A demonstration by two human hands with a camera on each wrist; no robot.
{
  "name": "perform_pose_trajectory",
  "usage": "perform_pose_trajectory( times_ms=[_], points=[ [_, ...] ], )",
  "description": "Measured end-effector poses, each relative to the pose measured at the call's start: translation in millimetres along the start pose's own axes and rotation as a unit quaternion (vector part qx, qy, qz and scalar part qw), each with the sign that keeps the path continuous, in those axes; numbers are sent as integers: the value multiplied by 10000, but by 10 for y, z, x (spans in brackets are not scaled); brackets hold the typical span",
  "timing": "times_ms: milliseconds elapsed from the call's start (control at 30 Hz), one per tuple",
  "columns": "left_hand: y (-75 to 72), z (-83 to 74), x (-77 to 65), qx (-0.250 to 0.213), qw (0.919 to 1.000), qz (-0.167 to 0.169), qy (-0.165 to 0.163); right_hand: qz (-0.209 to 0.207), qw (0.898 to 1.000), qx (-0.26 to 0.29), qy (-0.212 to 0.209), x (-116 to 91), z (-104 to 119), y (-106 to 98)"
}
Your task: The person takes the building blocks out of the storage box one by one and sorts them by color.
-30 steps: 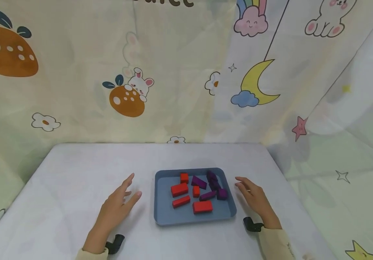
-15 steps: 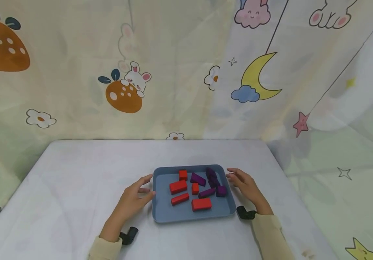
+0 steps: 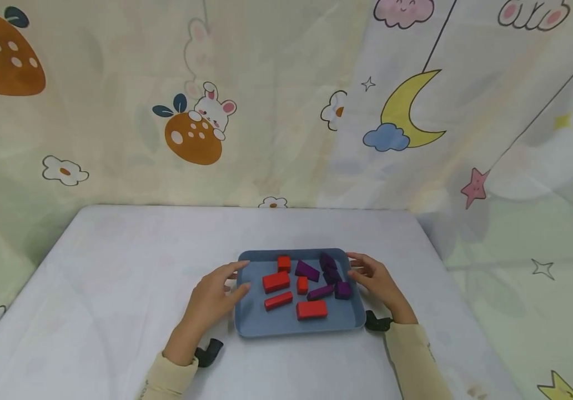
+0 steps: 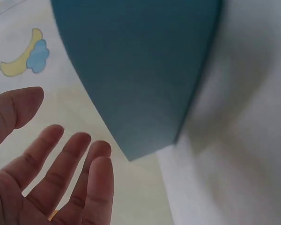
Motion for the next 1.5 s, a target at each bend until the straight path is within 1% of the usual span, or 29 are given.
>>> perform_pose_trajectory(
  times_ms=[100, 233, 400, 500, 600, 733, 833, 933, 1000, 1100, 1200, 1267, 1367, 1467, 1500],
  points=[
    [59, -93, -3, -250, 9995, 163, 58, -23, 10000, -6, 20, 9, 7, -4],
    [193, -173, -36, -564, 9971, 509, 79, -5, 10000, -2, 65, 13, -1, -3],
    [370, -222, -95, -667, 9940, 858, 134, -24, 10000, 23, 50, 11, -7, -2],
    [454, -246, -130, -478, 9934, 1008, 254, -55, 10000, 19, 77, 11, -15, 0],
    [505, -279, -157, -80, 9931, 1060, 490, -80, 9999, 21, 134, 12, -19, 10],
    [541, -317, -176, 459, 9906, 1010, 802, -74, 9998, 32, 158, 13, -15, 35],
    [549, -327, -183, 740, 9884, 931, 942, -75, 9998, 72, 149, 15, -5, 51],
    [543, -336, -184, 806, 9874, 882, 1038, -119, 9997, 108, 178, 18, -16, 59],
    [532, -326, -178, 709, 9885, 887, 998, -117, 9998, 105, 153, 18, -19, 65],
    [493, -299, -151, 367, 9918, 907, 825, -142, 9997, 112, 174, 19, -43, 68],
    [422, -260, -103, -70, 9939, 887, 647, -140, 9997, 125, 158, 17, -58, 64],
    [348, -236, -63, -360, 9936, 872, 614, -146, 9996, 166, 188, 14, -71, 57],
    [203, -177, 18, -673, 9928, 811, 564, -135, 9995, 223, 182, 6, -73, 44],
    [42, -72, 119, -920, 9918, 738, 482, -132, 9995, 234, 167, 2, -75, 30],
    [-9, -25, 155, -971, 9919, 708, 400, -149, 9995, 220, 170, 4, -78, 22]
  ],
)
Point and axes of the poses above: each hand's wrist, its own x-axis towards the middle knuckle, its own y-axis out of the palm, z = x × y, the point moved 8 cm from there along x, towards the middle knuckle, and after that the axes turned 15 degrees about -z, right-handed, at the moved point
